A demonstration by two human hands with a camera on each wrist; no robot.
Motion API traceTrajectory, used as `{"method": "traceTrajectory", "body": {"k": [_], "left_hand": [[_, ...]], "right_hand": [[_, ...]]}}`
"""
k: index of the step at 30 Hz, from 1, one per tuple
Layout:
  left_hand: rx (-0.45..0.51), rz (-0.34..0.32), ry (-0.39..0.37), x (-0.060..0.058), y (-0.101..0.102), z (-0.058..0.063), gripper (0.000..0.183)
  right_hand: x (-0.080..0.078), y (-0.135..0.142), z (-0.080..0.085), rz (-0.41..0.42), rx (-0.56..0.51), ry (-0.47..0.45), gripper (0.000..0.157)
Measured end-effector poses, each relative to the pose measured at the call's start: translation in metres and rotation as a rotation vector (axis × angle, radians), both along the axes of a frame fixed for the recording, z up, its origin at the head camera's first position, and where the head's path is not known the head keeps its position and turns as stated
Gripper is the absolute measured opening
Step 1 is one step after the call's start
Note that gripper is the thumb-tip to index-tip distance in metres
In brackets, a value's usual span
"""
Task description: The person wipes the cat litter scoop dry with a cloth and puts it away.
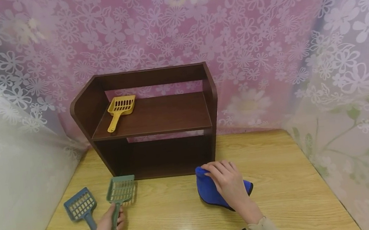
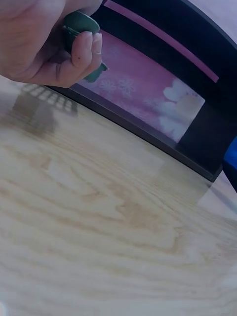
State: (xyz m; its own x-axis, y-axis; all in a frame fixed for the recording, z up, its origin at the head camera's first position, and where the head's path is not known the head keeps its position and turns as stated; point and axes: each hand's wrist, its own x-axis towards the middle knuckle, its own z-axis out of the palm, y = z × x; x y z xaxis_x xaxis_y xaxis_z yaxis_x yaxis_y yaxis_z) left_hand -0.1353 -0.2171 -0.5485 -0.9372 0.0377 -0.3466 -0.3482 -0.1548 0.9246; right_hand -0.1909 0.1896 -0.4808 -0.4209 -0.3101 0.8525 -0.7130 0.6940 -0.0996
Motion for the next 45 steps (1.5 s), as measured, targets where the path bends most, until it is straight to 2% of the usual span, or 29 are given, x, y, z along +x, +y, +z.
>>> {"method": "traceTrajectory", "body": {"k": [6,11,16,21,24,30,35,41,45], "left_hand": [[-0.060,-0.149,0.008,-0.005,0.003,0.006,0.045],[-0.111,-0.232,0.041,-0.012,0.010,0.012,0.042],[-0.136,-0.278,0.073,-0.019,0.019,0.016,0.040],[-0.143,-0.324,0.108,-0.024,0.028,0.016,0.047],[-0.110,-0.340,0.119,-0.028,0.033,0.016,0.050],[-0.079,-0.330,0.138,-0.033,0.045,0.016,0.048],[-0.102,-0.343,0.153,-0.038,0.054,0.018,0.049],[-0.173,-0.372,0.185,-0.044,0.064,0.022,0.052],[-0.175,-0.398,0.174,-0.047,0.071,0.026,0.056]], "right_hand": [[-0.001,0.000,-0.001,0.001,-0.001,0.000,0.027],[0.000,0.000,-0.002,-0.002,0.001,-0.001,0.027],[0.000,0.000,-0.002,-0.006,0.004,0.006,0.027],[-0.001,-0.001,-0.003,-0.015,0.011,0.008,0.027],[-0.001,0.000,-0.003,-0.021,0.016,-0.001,0.027],[0.000,0.001,-0.004,-0.026,0.025,-0.010,0.028],[0.000,0.002,-0.002,-0.017,0.022,-0.008,0.028],[-0.004,0.005,0.000,-0.017,0.021,-0.009,0.028],[-0.009,0.007,0.005,-0.022,0.022,-0.011,0.028]]}}
